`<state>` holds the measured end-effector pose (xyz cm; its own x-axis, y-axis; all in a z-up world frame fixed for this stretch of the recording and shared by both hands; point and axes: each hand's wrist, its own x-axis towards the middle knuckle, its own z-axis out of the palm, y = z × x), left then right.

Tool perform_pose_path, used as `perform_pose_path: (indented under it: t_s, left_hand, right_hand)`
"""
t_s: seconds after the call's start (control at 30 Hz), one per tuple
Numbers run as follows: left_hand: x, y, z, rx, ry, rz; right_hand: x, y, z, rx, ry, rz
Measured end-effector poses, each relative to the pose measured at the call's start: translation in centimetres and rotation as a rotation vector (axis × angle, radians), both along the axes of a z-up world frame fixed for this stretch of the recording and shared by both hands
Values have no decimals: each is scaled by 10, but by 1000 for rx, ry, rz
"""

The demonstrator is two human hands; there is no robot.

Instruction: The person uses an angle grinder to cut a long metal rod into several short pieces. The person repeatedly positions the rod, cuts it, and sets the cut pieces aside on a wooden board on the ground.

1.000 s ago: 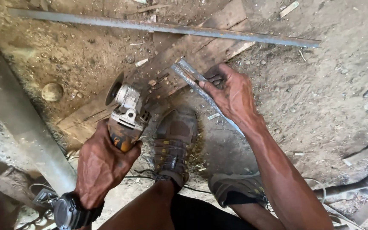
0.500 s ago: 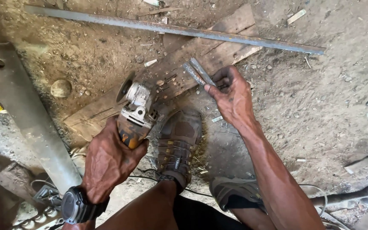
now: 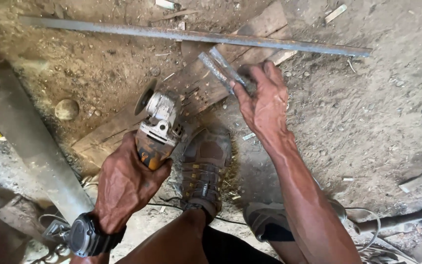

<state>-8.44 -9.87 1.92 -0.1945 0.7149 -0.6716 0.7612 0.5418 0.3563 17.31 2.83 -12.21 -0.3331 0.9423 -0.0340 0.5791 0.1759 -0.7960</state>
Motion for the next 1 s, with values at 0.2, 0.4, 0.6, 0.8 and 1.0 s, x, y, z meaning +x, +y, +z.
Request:
perform_pose_path:
  t_s: [0.2,0.4,0.6,0.8,1.0]
  left_hand:
    - [-3,-6,1,53,-26,-34]
    - [4,10,5,21,-47,-8]
    - [2,15,-3,62,-21,-103]
    - [3,19,0,-53,-17,-54]
    - [-2,9,0,20,-33,-45]
  right_hand:
    - [21,-17,32,-233,-30,-151]
    - [41,-64,-7,-147,-176,-26]
    - [36,-69,3,-243,-61,-89]
    - [32,-72,10,-578,-122,-231]
    - [37,-64,2,-753,-18,-278]
